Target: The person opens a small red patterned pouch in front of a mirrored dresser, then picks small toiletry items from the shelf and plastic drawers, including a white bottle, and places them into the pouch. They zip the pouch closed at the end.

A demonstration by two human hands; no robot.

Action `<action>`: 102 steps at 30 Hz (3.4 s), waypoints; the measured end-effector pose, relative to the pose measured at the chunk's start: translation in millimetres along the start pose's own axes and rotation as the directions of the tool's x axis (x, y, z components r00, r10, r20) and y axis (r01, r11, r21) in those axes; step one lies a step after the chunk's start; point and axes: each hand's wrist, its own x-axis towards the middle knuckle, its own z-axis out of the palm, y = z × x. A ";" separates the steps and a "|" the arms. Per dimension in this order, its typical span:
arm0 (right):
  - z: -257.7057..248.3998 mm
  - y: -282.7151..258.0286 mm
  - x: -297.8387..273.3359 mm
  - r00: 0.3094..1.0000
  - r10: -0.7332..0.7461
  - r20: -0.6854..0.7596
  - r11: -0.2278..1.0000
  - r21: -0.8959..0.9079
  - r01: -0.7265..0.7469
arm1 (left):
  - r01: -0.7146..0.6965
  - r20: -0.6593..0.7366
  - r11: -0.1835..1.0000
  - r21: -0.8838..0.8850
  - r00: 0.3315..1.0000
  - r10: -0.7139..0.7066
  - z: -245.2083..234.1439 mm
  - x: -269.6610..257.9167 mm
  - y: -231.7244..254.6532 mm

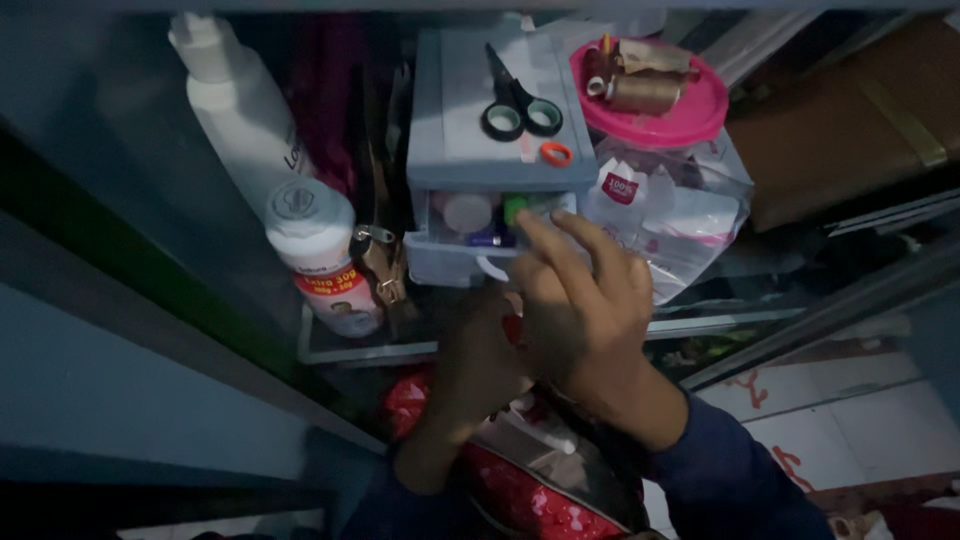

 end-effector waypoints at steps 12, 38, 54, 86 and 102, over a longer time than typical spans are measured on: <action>-41.7 -8.5 -24.2 0.994 -0.074 0.074 0.997 0.040 0.071 | 0.326 0.111 0.941 -0.094 0.942 -0.316 2.2 -7.2 5.3; -64.4 68.0 92.8 0.474 -0.398 0.785 0.913 0.389 0.123 | 0.091 0.012 0.995 0.046 0.996 -0.092 -0.2 -38.9 -11.5; -55.7 40.8 93.6 0.451 -0.135 0.883 0.988 0.083 0.132 | -0.011 -0.050 1.000 0.004 0.999 0.011 8.7 -34.1 -14.4; -69.6 58.7 -162.0 0.648 0.587 0.486 -0.242 0.869 -0.432 | -0.076 -0.080 0.995 -0.063 0.994 0.071 63.4 -52.4 -8.6; -46.1 27.1 -239.0 0.543 0.491 0.682 -0.624 0.710 -0.327 | 0.024 -0.023 0.976 -0.218 0.999 -0.029 69.1 -72.9 9.5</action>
